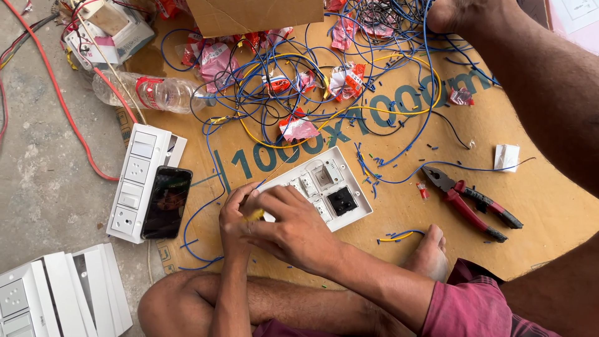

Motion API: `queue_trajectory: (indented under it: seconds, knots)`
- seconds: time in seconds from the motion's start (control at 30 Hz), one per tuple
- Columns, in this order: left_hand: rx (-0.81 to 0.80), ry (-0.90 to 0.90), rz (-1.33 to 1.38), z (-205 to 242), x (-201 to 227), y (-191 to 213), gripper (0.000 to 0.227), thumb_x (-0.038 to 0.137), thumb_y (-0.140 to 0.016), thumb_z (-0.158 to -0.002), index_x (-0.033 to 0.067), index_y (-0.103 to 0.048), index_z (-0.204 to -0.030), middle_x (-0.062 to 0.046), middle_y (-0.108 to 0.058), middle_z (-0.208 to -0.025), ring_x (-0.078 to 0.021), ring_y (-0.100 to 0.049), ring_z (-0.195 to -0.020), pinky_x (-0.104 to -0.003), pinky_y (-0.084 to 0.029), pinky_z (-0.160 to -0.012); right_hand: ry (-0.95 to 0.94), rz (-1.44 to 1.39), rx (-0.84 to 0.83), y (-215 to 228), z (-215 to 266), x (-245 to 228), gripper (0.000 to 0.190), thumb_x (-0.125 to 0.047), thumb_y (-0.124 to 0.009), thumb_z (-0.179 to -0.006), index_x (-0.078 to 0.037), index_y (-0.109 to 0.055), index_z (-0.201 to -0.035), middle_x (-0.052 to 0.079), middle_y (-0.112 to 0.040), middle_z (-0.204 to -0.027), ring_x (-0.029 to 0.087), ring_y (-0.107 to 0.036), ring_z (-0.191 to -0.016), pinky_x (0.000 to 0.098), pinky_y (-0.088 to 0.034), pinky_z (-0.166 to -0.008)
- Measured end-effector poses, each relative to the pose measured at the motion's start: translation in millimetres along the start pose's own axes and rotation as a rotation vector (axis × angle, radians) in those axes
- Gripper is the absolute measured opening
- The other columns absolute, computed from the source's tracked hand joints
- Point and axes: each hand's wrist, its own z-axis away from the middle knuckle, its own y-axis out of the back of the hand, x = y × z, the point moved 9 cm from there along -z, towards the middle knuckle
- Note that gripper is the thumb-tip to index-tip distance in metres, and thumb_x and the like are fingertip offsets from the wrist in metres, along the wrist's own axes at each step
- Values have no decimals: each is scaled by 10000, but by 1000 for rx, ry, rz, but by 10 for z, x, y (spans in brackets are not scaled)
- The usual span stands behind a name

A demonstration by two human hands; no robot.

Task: Wiring and assembling an electrical switchboard with multiple switches and sockets.

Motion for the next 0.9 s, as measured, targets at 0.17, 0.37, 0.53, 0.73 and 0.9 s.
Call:
queue_trajectory:
  seconds: [0.17, 0.37, 0.53, 0.73, 0.9]
  knots:
    - [-5, 39, 38, 11, 9, -13, 259, 193, -609, -1001, 39, -717, -1179, -85, -714, -1091, -187, -711, -949, -333, -566, -804, 34, 80, 7, -9, -9, -11, 540, -113, -769, -771, -219, -684, -1294, -8, -670, -1270, 258, -601, -1177, 405, -496, -980]
    - [-26, -21, 75, 4, 51, -11, 296, 192, -652, -945, 12, -692, -1176, -109, -699, -1106, -206, -701, -971, -340, -567, -817, 28, 39, 68, 56, -12, -45, 455, -213, -811, -881, -243, -662, -1309, 49, -632, -1241, 285, -584, -1166, 425, -487, -968]
    - [18, -7, -61, 26, 149, 21, 231, 196, -615, -1016, 42, -726, -1147, -104, -733, -1086, -213, -718, -976, -336, -566, -836, 12, 54, -8, 80, -63, -77, 616, -33, -721, -758, -210, -678, -1347, 27, -667, -1275, 283, -609, -1106, 418, -500, -935]
    - [83, -71, -4, 23, 96, 62, 214, 167, -609, -1002, 30, -711, -1132, -131, -739, -1093, -269, -728, -1000, -356, -561, -880, 20, -63, 86, 158, -58, 14, 438, -57, -766, -795, -222, -734, -1199, 42, -649, -1181, 291, -620, -1074, 404, -513, -901]
    - [86, -104, -12, 26, 79, 40, 242, 122, -580, -973, 53, -716, -1161, -151, -726, -1122, -319, -710, -1035, -376, -560, -874, 41, -57, 28, 225, -187, 9, 461, 32, -685, -814, -89, -697, -1258, 89, -696, -1216, 330, -620, -1160, 409, -522, -979]
